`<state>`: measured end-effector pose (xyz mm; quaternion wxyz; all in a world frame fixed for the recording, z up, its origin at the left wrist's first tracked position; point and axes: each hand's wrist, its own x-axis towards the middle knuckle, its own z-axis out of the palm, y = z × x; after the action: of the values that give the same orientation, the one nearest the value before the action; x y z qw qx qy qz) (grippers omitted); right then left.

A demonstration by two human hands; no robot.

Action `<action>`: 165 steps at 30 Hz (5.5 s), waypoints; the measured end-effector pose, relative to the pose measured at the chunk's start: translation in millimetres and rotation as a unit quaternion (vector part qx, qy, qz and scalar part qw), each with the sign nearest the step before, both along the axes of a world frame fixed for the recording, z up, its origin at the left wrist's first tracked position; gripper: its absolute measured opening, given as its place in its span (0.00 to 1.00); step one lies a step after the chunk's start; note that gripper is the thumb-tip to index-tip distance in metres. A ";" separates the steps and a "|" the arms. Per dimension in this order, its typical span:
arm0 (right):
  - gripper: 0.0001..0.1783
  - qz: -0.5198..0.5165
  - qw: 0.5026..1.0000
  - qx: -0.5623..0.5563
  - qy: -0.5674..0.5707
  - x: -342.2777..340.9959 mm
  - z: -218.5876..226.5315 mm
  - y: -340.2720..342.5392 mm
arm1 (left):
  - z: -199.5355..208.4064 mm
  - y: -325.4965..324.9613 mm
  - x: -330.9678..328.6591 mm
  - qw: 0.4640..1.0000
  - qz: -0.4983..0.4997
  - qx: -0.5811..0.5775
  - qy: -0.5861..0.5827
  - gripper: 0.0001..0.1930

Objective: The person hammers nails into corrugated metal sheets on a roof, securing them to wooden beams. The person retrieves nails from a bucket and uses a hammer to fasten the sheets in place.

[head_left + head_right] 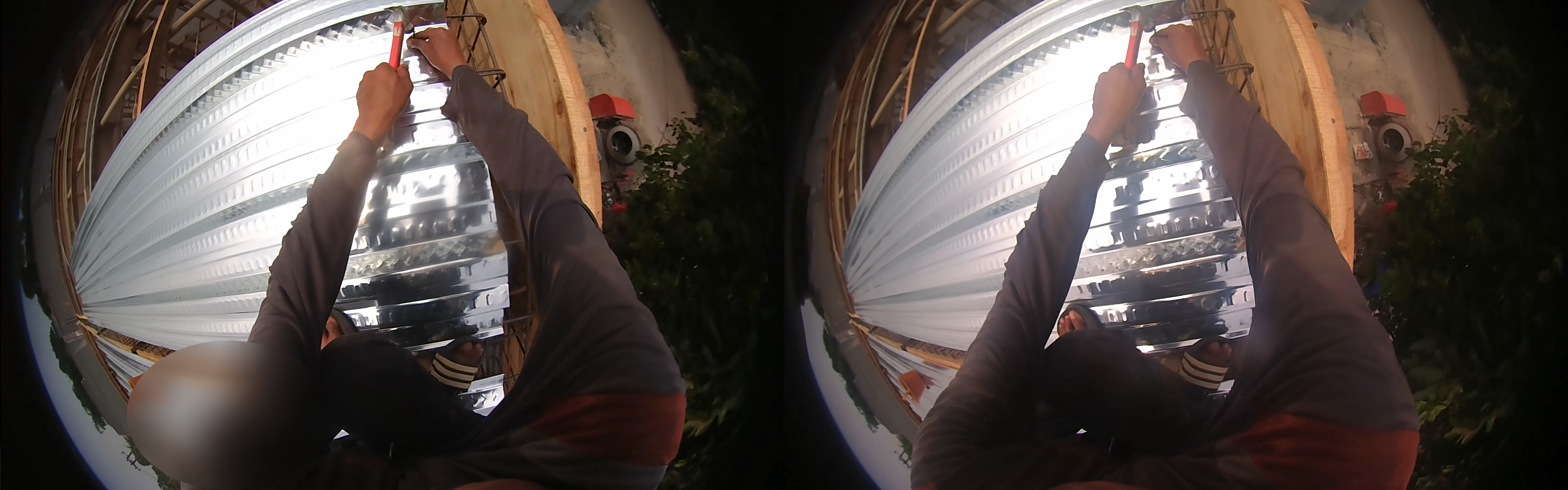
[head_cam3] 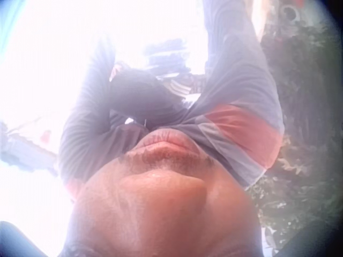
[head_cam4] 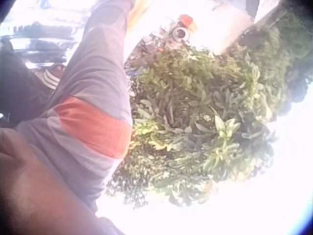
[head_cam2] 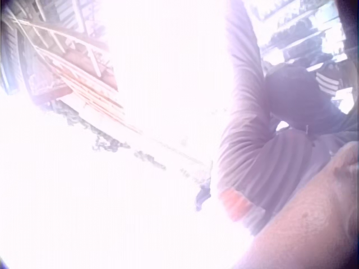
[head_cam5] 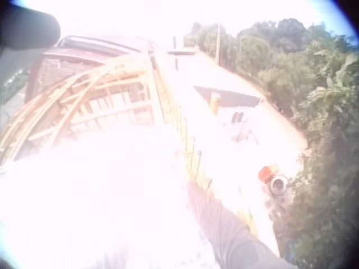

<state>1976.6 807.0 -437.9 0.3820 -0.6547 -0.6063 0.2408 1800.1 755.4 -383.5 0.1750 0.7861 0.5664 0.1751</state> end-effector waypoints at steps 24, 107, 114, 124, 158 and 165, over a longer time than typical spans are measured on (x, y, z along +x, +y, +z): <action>0.15 -0.003 0.997 0.020 -0.073 -1.6 5.0 7.2 | 15.9 11.0 -1.7 0.994 -0.041 0.075 0.070 0.18; 0.14 0.006 0.999 -0.022 -0.039 -9.1 -4.4 -11.2 | 33.9 -3.5 -6.9 0.995 0.043 -0.082 -0.025 0.23; 0.15 0.012 0.999 -0.005 -0.032 7.3 -3.7 -4.3 | 79.8 -3.9 10.8 0.977 0.086 -0.029 -0.195 0.22; 0.14 -0.004 1.000 -0.004 -0.016 -7.3 5.1 -9.5 | -3.7 1.7 -16.9 0.975 0.067 -0.185 -0.099 0.26; 0.14 -0.403 0.856 -0.009 -0.323 110.3 109.6 -354.3 | 86.7 -41.8 26.9 0.972 0.101 -0.057 -0.206 0.27; 0.15 -0.393 0.871 -0.040 -0.291 100.7 98.7 -365.7 | 104.0 -13.3 33.3 0.975 0.060 0.029 -0.214 0.27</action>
<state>2077.3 441.3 -339.2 0.2247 -0.8942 -0.3722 -0.1066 1833.4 742.0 -279.5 0.2585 0.7000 0.5566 0.3653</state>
